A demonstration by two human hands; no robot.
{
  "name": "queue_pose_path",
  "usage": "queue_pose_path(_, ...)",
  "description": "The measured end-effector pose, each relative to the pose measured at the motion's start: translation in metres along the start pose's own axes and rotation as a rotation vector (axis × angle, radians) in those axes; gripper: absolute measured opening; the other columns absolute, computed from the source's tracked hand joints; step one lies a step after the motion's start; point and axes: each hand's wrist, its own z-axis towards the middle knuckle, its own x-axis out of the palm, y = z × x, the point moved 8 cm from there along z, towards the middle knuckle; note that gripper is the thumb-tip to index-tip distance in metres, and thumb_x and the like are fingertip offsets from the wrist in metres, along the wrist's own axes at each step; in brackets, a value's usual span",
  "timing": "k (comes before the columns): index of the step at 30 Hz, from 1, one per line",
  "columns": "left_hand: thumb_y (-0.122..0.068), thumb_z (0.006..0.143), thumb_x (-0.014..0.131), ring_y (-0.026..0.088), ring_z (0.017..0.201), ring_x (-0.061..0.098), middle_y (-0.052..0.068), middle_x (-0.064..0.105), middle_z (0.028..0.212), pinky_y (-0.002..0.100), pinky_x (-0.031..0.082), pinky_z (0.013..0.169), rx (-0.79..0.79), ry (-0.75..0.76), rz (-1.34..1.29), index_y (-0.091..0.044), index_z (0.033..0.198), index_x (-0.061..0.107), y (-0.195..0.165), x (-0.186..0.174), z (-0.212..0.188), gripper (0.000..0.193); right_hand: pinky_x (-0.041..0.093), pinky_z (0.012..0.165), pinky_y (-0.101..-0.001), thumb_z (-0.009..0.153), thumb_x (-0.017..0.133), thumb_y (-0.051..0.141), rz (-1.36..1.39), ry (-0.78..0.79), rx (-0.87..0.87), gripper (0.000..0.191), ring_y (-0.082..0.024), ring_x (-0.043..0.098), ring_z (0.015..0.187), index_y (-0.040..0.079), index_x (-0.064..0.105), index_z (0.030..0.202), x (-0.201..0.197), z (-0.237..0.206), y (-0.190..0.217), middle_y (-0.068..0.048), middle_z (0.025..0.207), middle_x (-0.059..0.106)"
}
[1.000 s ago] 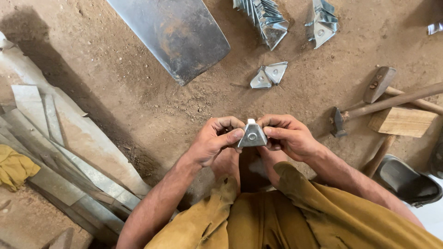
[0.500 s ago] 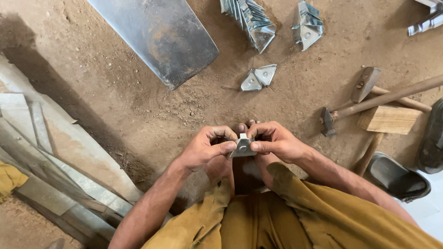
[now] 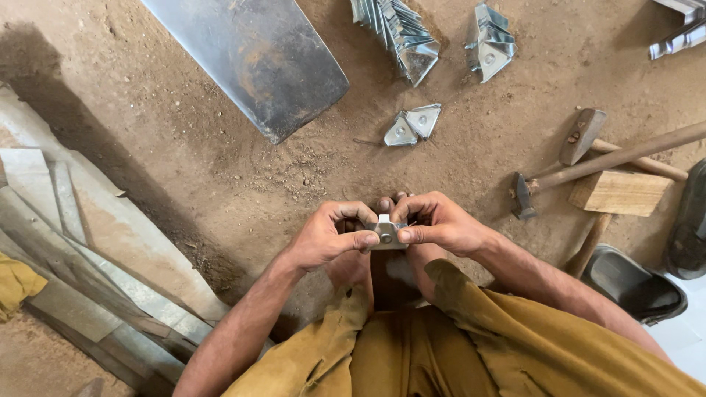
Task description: The person inserts small metal pins into triangular metal brackets and hammers them in place. They handle the brackets one at a time, using a hammer to secure the pins, and place the finished pieces into a growing pile on the floor.
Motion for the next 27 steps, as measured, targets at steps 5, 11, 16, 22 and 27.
queue_pose_path(5,-0.011,0.093,0.078,0.008,0.080,0.063,0.003,0.070,0.090,0.026,0.054,0.073,0.007,-0.012,0.012,0.003,0.104,0.070,0.001,-0.001,0.000,0.020,0.049,0.086,-0.0281,0.093,0.078,0.012,-0.006,-0.014,-0.008,0.016,-0.009,0.062,0.093,0.002,0.071,0.102,0.003,0.002,0.000,0.001,0.097,0.070)
queue_pose_path(11,-0.011,0.096,0.072,0.004,0.090,0.060,-0.002,0.068,0.097,0.024,0.052,0.081,0.080,-0.023,0.133,-0.001,0.107,0.068,-0.002,-0.008,0.001,0.016,0.053,0.088,-0.0289,0.093,0.074,0.015,-0.185,-0.102,-0.012,0.019,-0.007,0.064,0.097,0.004,0.071,0.108,-0.006,0.007,0.009,0.000,0.100,0.072)
queue_pose_path(16,-0.012,0.095,0.072,0.004,0.077,0.052,-0.005,0.059,0.084,0.024,0.047,0.070,0.027,-0.104,0.198,-0.003,0.096,0.063,0.006,-0.020,0.001,0.012,0.061,0.075,-0.0321,0.102,0.073,0.018,-1.169,-0.713,-0.347,0.017,-0.014,0.070,0.094,0.007,0.071,0.115,-0.054,0.004,0.074,-0.006,0.108,0.072)
queue_pose_path(22,-0.012,0.093,0.073,0.004,0.078,0.053,-0.006,0.060,0.084,0.024,0.047,0.071,0.017,-0.133,0.281,-0.004,0.095,0.064,0.009,-0.022,-0.001,0.012,0.052,0.069,-0.0392,0.091,0.081,0.019,-1.568,-0.749,-0.458,0.026,-0.030,0.067,0.086,0.004,0.072,0.110,-0.056,0.013,0.091,-0.011,0.092,0.066)
queue_pose_path(27,-0.011,0.094,0.072,0.004,0.082,0.053,-0.005,0.061,0.085,0.025,0.048,0.076,0.050,-0.162,0.322,-0.004,0.094,0.064,0.004,-0.026,-0.002,0.012,0.053,0.073,-0.0397,0.094,0.079,0.009,-1.542,-0.812,-0.477,0.015,-0.029,0.067,0.086,0.005,0.072,0.106,-0.062,0.000,0.089,-0.010,0.092,0.066)
